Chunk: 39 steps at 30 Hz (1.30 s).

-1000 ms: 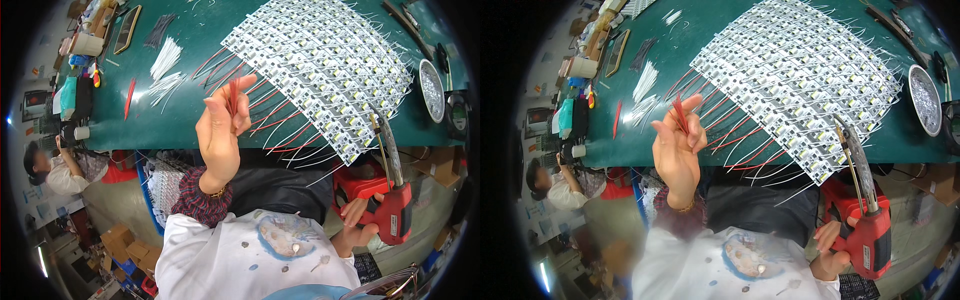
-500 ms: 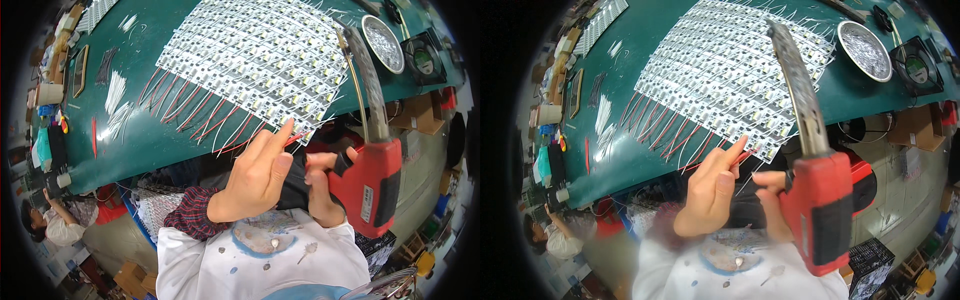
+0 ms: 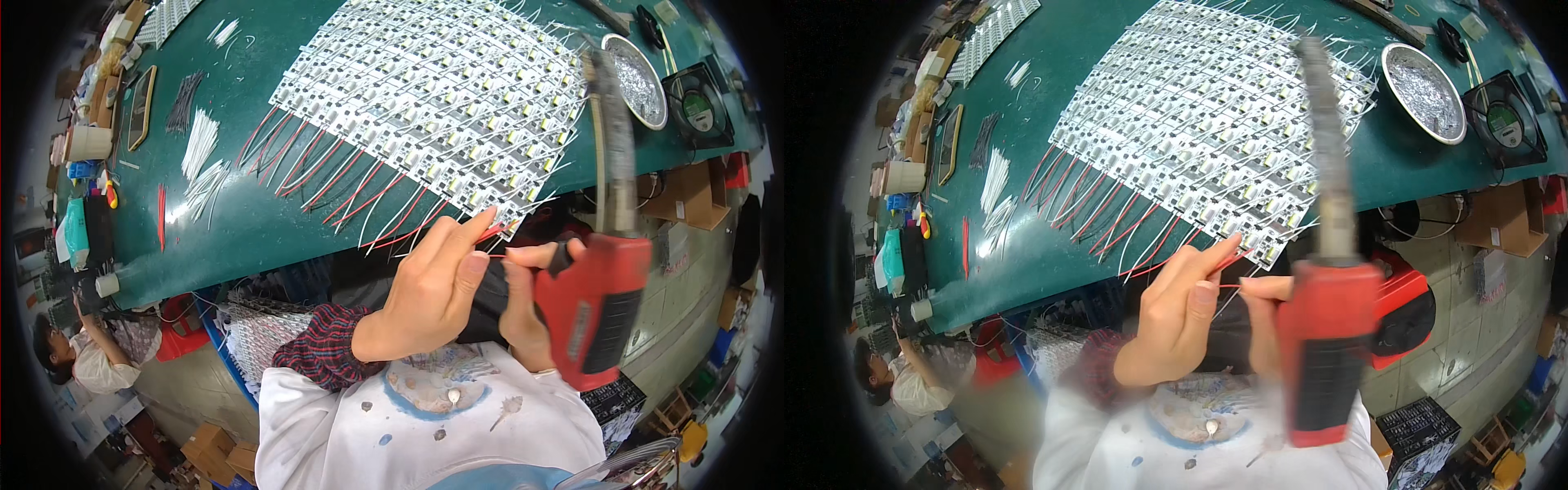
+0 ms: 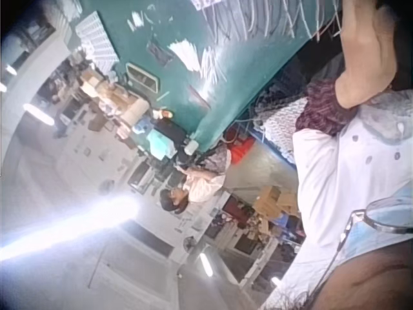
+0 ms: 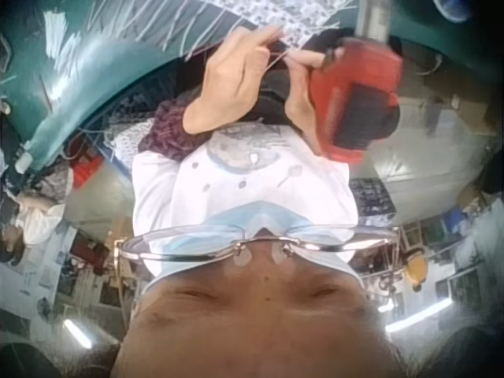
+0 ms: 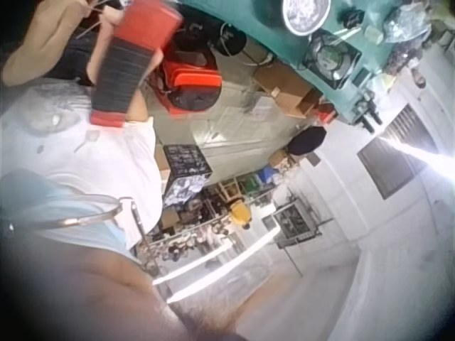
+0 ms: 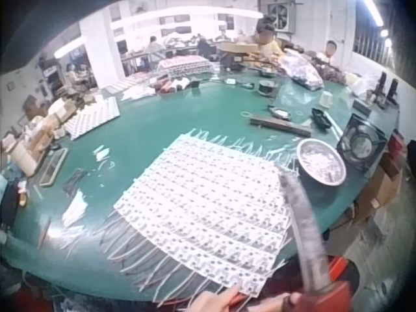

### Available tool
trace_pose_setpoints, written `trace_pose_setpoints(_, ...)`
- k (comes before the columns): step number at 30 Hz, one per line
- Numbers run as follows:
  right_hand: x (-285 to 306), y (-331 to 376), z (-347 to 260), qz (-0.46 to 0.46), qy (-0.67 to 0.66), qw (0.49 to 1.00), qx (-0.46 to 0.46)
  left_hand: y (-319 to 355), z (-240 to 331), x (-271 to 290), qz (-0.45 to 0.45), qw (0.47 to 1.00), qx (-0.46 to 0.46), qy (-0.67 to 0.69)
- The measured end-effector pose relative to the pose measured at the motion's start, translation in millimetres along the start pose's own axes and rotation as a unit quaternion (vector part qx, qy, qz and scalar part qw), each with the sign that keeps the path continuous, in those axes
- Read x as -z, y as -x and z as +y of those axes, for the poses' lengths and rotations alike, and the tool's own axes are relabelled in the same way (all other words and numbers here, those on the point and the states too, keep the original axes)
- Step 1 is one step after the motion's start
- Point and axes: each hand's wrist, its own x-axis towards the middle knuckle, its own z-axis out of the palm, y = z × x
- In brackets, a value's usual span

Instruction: The person solders wires onto an LED board using a soldering iron, first attaching white wires, then picking up and soldering red wires and black wires onto the board.

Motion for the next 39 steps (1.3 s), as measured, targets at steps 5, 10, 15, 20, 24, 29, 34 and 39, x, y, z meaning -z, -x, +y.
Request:
trace_pose_setpoints(5,-10,-8,8,0.289,-0.359,0.87,-0.176,-2,-1,10,0.025,0.998,0.037,0.047)
trace_pose_setpoints(10,-26,-9,-1,0.245,-0.415,0.857,-0.18,1,0,4,0.078,0.969,0.106,0.21)
trace_pose_setpoints(15,-26,8,-14,0.116,-0.358,0.891,-0.254,-5,3,-4,0.115,0.948,0.104,0.278)
trace_pose_setpoints(20,-39,34,8,0.088,-0.272,0.939,-0.19,-3,-2,-11,0.145,0.929,0.079,0.33)
trace_pose_setpoints(24,-40,37,10,0.127,-0.341,0.909,-0.202,-1,-5,-9,0.14,0.942,0.035,0.302)
trace_pose_setpoints(29,-38,27,15,0.129,-0.319,0.926,-0.158,-2,-1,-5,0.089,0.995,-0.042,0.026)
trace_pose_setpoints(34,-37,25,14,0.127,-0.287,0.922,-0.226,-3,-6,-2,0.021,0.989,-0.108,-0.102)
trace_pose_setpoints(39,-40,29,24,0.098,-0.257,0.936,-0.219,-1,-7,3,-0.032,0.981,-0.096,-0.169)
